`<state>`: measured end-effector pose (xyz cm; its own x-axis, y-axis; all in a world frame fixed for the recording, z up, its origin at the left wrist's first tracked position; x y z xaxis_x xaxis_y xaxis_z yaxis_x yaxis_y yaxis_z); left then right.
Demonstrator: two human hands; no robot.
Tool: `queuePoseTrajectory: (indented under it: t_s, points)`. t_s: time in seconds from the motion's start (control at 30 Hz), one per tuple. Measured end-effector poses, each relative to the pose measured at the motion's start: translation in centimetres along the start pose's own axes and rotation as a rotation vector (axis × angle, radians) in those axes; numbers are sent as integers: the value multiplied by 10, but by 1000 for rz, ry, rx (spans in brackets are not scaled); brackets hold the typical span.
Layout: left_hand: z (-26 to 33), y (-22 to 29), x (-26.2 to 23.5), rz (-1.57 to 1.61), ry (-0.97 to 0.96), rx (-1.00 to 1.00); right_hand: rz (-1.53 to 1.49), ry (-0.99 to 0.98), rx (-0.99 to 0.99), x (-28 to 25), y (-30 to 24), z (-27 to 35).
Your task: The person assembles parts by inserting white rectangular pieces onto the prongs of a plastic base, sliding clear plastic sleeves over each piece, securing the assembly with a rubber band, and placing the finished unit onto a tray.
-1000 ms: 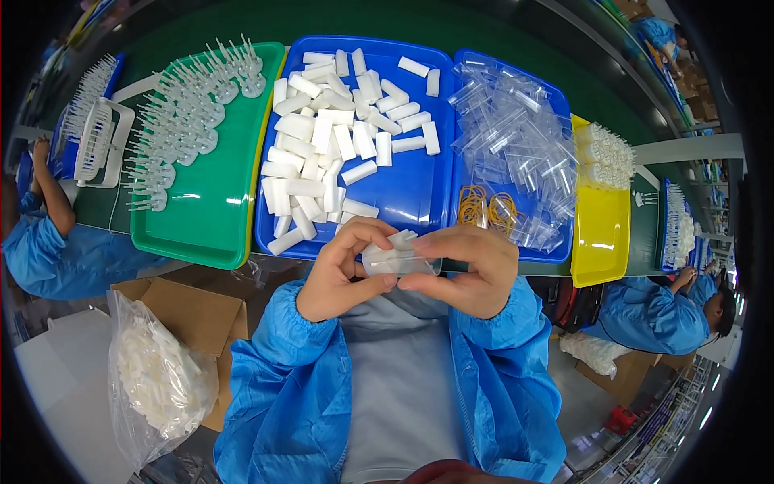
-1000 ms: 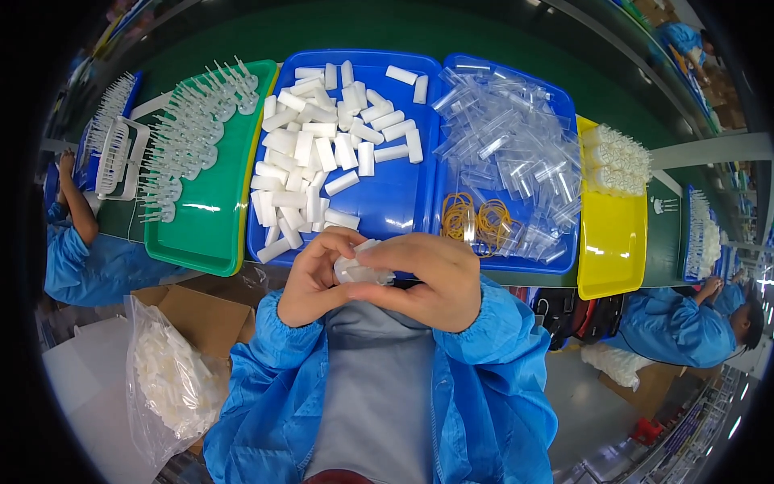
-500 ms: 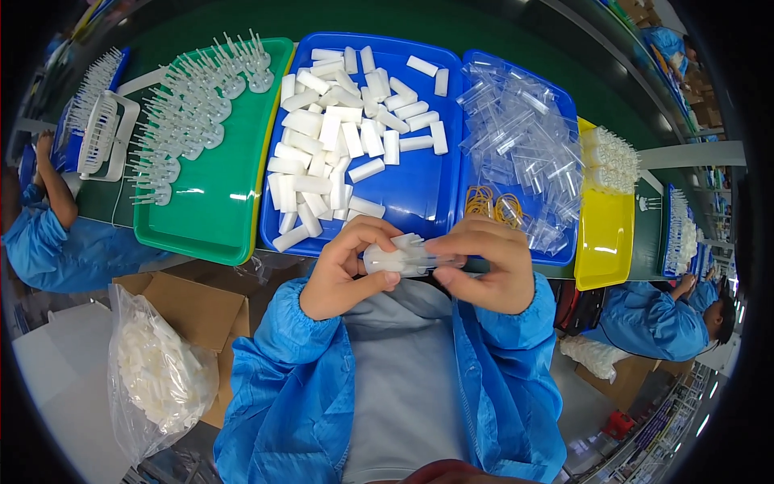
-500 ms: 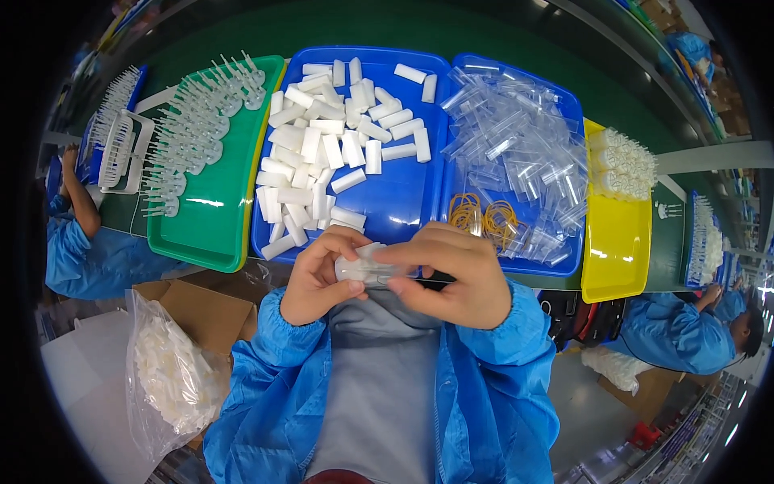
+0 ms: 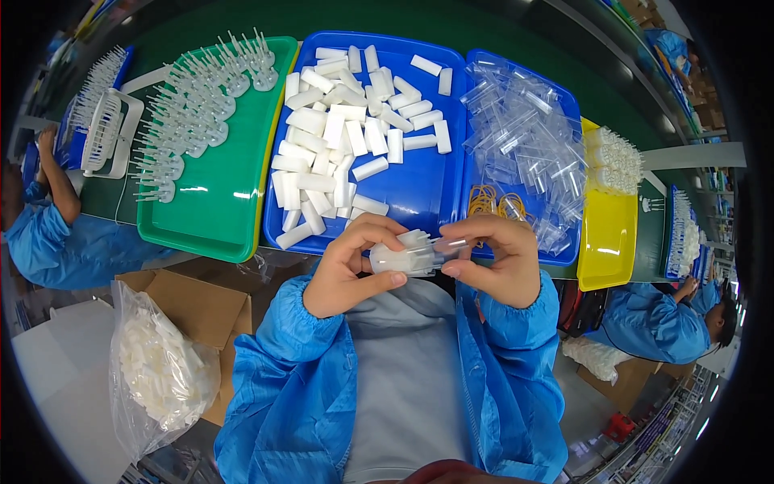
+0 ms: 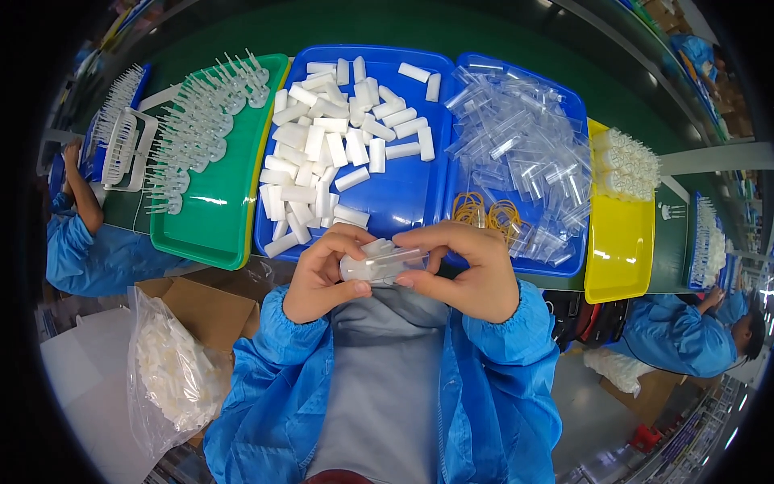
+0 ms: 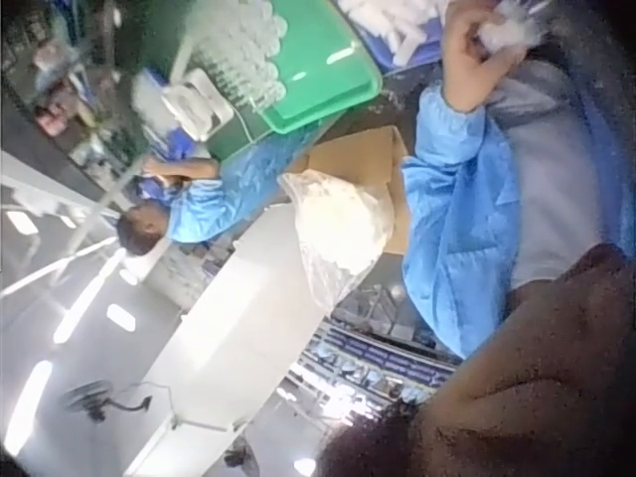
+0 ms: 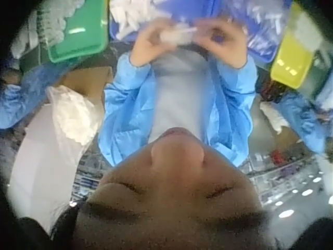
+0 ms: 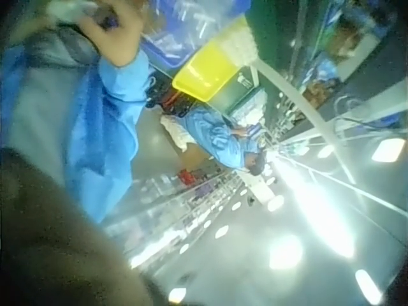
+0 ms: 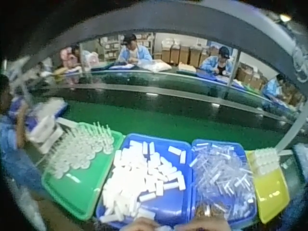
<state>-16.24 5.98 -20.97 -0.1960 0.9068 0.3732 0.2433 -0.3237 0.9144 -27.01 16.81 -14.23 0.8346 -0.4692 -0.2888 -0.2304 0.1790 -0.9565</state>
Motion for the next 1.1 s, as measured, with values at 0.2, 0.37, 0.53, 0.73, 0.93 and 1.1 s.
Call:
queuePoseTrajectory:
  t_s: [0.2,0.37,0.53,0.73,0.93,1.1]
  points:
    - [3,-1,-5,49,60,-29,-284,20,45,6,22,7]
    - [3,10,-1,-82,80,52,-516,120,55,9,35,16]
    - [1,21,0,-347,101,117,-449,163,8,10,35,17]
    - [1,16,0,-280,67,25,-19,180,-210,4,3,13]
    - [3,7,-16,-101,120,-112,257,84,-336,7,-23,7]
    - [5,11,-25,36,151,-70,405,113,-389,8,-29,7]
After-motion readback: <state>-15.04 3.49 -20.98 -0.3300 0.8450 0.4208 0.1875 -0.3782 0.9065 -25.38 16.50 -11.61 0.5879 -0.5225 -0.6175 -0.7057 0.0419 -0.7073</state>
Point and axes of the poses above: each hand's wrist, its own z-axis away from the middle knuckle, its own x-axis out of the palm, y = z × x, the point moved 9 cm from there along -z, towards the middle knuckle, and after that the axes turned 8 degrees about x, right-handed, at the moved point
